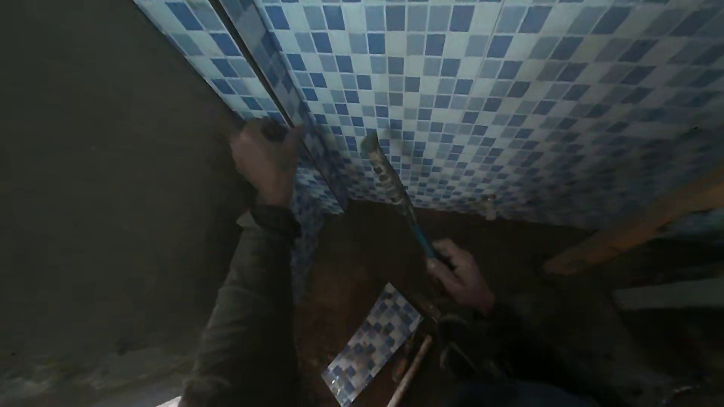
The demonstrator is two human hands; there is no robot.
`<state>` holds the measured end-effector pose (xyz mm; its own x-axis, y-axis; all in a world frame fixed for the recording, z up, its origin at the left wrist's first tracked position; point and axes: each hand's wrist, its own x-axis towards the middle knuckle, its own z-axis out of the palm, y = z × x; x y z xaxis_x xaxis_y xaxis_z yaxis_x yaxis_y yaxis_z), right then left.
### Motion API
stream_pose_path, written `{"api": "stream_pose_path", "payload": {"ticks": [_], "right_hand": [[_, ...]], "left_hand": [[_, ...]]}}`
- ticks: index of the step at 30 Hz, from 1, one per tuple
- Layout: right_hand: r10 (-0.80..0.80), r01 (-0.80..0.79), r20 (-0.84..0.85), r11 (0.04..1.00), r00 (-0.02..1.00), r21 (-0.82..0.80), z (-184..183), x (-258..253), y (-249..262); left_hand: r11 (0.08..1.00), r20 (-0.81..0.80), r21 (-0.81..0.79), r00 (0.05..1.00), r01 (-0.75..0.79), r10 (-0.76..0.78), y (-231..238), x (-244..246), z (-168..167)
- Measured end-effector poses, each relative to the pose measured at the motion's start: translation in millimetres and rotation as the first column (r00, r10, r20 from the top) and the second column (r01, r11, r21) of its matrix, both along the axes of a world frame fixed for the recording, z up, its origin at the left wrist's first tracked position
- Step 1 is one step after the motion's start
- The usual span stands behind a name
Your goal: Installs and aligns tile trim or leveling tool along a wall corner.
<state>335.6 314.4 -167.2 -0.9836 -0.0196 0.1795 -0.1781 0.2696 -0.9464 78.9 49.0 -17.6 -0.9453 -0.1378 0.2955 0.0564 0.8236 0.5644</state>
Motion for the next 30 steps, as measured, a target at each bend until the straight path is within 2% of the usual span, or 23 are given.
{"api": "stream_pose_path", "payload": {"ticks": [5,9,12,16,19,22,26,30], "right_hand": [[0.035,-0.035,-0.027,0.999,0.999,0.003,5,-4,1],[0.053,-0.044,-0.115,0.996,0.992,0.076,18,-18,6],[0.091,-0.066,-0.187,0.988,0.978,0.138,41,-34,7],[0.133,-0.052,-0.227,0.943,0.965,0.329,85,-61,-4],[0.21,-0.09,-0.22,0.887,0.953,0.454,109,-86,-15],[0.231,-0.073,-0.26,0.863,0.938,0.501,115,-106,-29],[0.235,-0.101,-0.202,0.85,0.951,0.517,114,-117,-42],[0.242,-0.121,-0.168,0.842,0.956,0.526,111,-121,-46]], "left_hand": [[0.995,-0.025,0.094,0.999,-0.025,0.028,2,-3,-31],[0.986,-0.184,0.165,0.982,-0.004,0.034,2,-10,-52],[0.977,-0.281,0.212,0.958,0.015,0.046,3,-13,-63],[0.947,-0.34,0.32,0.936,0.022,0.093,10,-12,-72],[0.928,-0.443,0.37,0.885,0.035,0.143,17,-16,-85],[0.908,-0.426,0.418,0.882,-0.006,0.202,21,-26,-93],[0.835,-0.416,0.549,0.88,0.042,0.23,26,-27,-94],[0.854,-0.453,0.518,0.862,0.047,0.228,28,-25,-92]]}}
